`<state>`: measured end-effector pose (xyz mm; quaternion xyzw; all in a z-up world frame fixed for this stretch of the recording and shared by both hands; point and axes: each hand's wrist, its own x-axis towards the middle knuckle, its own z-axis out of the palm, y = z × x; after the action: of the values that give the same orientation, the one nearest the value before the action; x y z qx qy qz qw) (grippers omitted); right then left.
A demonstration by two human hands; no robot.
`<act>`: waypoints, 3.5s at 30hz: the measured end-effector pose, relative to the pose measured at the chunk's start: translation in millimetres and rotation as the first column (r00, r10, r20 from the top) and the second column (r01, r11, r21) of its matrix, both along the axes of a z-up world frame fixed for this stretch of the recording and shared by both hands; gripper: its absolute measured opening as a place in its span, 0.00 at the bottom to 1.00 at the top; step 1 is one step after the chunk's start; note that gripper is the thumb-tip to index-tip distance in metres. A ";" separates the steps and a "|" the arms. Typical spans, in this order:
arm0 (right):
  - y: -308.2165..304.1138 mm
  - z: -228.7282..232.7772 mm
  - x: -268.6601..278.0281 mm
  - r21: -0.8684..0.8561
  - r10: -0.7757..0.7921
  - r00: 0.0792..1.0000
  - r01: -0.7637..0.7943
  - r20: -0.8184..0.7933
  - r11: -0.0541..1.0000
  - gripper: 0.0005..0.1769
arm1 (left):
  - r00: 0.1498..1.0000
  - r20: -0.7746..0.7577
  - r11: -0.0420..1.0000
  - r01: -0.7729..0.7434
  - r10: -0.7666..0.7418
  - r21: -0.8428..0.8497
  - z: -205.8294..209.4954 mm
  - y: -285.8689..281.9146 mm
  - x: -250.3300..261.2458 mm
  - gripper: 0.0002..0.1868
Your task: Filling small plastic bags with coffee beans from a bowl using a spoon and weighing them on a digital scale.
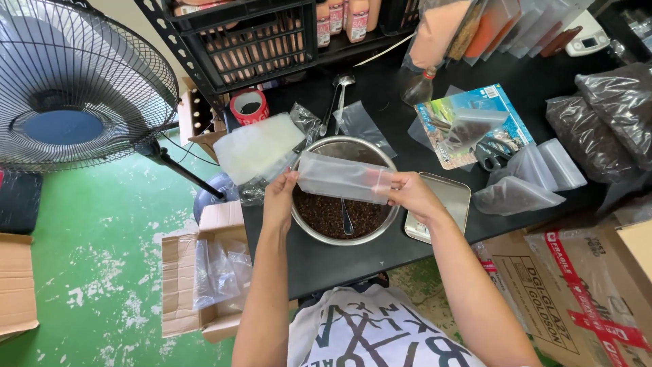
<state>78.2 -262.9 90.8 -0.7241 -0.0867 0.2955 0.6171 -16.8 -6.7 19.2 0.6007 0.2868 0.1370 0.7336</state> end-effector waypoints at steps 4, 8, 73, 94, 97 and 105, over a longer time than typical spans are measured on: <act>8.6 6.7 -6.2 0.042 -0.015 1.000 0.016 -0.019 0.999 0.24 | 0.999 0.010 0.997 -0.042 0.041 0.069 12.5 -10.4 -10.0 0.21; 29.0 -13.9 0.0 0.064 0.024 1.000 -0.023 -0.020 0.998 0.24 | 0.955 -0.110 0.415 0.222 -0.276 0.882 45.2 -41.4 -13.8 0.59; 55.4 -43.2 96.4 0.339 -0.546 0.808 0.461 0.222 0.820 0.09 | 0.993 0.109 0.977 0.020 -0.044 0.211 0.8 -12.8 12.3 0.65; 67.8 -81.6 59.0 0.001 -0.143 0.439 0.308 0.887 0.951 0.08 | 0.982 0.102 0.812 0.074 -0.161 0.578 -10.2 -19.9 13.1 0.65; 62.0 -120.8 57.2 -0.143 -0.175 0.701 0.370 0.692 0.918 0.11 | 0.987 0.135 0.919 0.028 -0.088 0.392 -10.1 -15.0 2.2 0.67; 85.8 -197.8 46.7 -0.280 -0.178 0.944 0.257 0.277 0.925 0.19 | 0.979 0.186 0.920 0.004 -0.084 0.392 -7.7 -13.4 0.1 0.68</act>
<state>125.0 -177.0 -107.1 -0.8487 -0.0336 0.1423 0.5082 -16.7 -20.0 11.5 0.7241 0.1655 0.2339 0.6274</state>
